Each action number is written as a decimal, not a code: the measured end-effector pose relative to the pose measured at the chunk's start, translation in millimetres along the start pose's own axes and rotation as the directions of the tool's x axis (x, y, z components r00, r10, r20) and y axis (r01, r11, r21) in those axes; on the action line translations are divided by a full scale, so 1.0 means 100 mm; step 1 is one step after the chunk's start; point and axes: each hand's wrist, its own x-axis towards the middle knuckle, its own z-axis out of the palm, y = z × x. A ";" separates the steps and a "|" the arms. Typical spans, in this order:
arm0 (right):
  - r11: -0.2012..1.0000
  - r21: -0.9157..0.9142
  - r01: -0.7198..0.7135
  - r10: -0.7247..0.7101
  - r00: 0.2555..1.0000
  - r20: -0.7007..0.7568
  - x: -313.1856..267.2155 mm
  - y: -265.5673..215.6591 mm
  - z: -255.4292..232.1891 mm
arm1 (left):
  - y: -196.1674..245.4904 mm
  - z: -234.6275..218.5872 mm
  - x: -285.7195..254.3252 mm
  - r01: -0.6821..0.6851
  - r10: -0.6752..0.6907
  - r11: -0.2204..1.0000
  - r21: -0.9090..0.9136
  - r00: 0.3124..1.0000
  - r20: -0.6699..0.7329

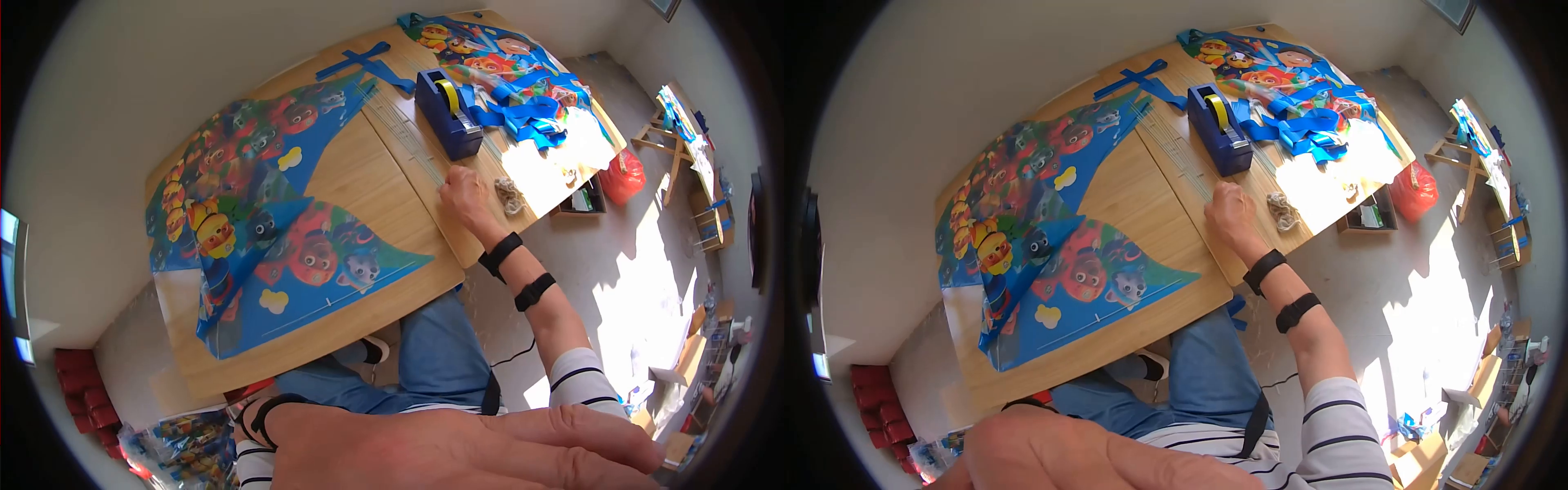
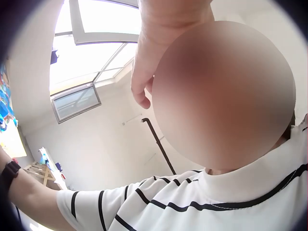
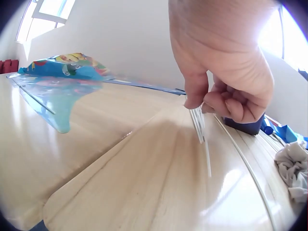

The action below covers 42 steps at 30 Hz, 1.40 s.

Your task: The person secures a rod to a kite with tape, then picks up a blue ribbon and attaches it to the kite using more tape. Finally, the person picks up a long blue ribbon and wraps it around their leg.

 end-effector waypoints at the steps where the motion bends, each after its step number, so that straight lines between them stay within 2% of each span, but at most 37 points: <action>1: 1.000 -0.003 -0.001 0.001 1.000 0.002 0.01 -0.02 -0.01 | -0.01 0.00 0.01 0.002 -0.002 1.000 0.001 1.000 -0.008; 3: 1.000 -0.012 -0.005 0.005 1.000 0.009 0.03 -0.06 -0.01 | -0.01 0.00 0.01 0.007 -0.006 1.000 0.008 0.999 -0.039; 6: 0.992 -0.077 -0.096 0.106 0.983 0.148 0.10 -0.09 0.03 | -0.01 0.02 -0.01 0.021 -0.017 0.999 0.035 0.996 -0.093; 11: 0.999 -0.023 -0.044 0.046 0.992 0.114 0.09 -0.06 0.04 | -0.05 0.00 -0.14 0.079 -0.054 0.993 0.093 0.967 -0.247; 15: 0.999 -0.042 0.006 -0.001 0.991 0.130 0.12 -0.05 0.03 | -0.13 -0.08 -0.35 0.176 -0.095 0.974 0.144 0.890 -0.447; 18: 1.000 -0.025 0.011 -0.010 1.000 0.023 0.12 -0.01 0.08 | -0.27 -0.23 -0.65 0.253 -0.125 0.957 0.138 0.796 -0.593; 20: 0.998 -0.053 -0.021 0.026 0.995 0.100 0.14 -0.03 0.07 | -0.40 -0.37 -0.84 0.291 -0.150 0.951 0.108 0.736 -0.660; 21: 0.997 -0.068 -0.036 0.045 0.989 0.139 0.14 -0.05 0.05 | -0.45 -0.40 -0.92 0.297 -0.164 0.951 0.089 0.725 -0.670; 24: 0.997 -0.066 0.043 -0.030 0.983 0.184 0.14 -0.07 0.01 | -0.53 -0.46 -1.08 0.309 -0.187 0.950 0.050 0.688 -0.701; 30: 0.993 -0.038 0.112 -0.110 0.993 0.051 0.20 0.05 0.14 | -0.58 -0.57 -1.29 0.332 -0.145 0.939 0.095 0.628 -0.764; 33: 0.994 -0.076 0.083 -0.071 0.987 0.145 0.23 0.03 0.03 | -0.59 -0.60 -1.31 0.362 -0.139 0.925 0.117 0.609 -0.781; 36: 0.988 -0.084 0.133 -0.132 0.991 0.010 0.21 0.07 0.06 | -0.60 -0.60 -1.29 0.388 -0.133 0.912 0.130 0.580 -0.804; 39: 0.987 -0.105 0.124 -0.116 0.990 0.081 0.23 0.09 0.02 | -0.65 -0.67 -1.33 0.358 -0.113 0.925 0.126 0.577 -0.809; 42: 0.997 -0.066 0.028 -0.022 0.996 0.084 0.22 0.03 -0.03 | -0.65 -0.70 -1.37 0.336 -0.106 0.935 0.115 0.573 -0.813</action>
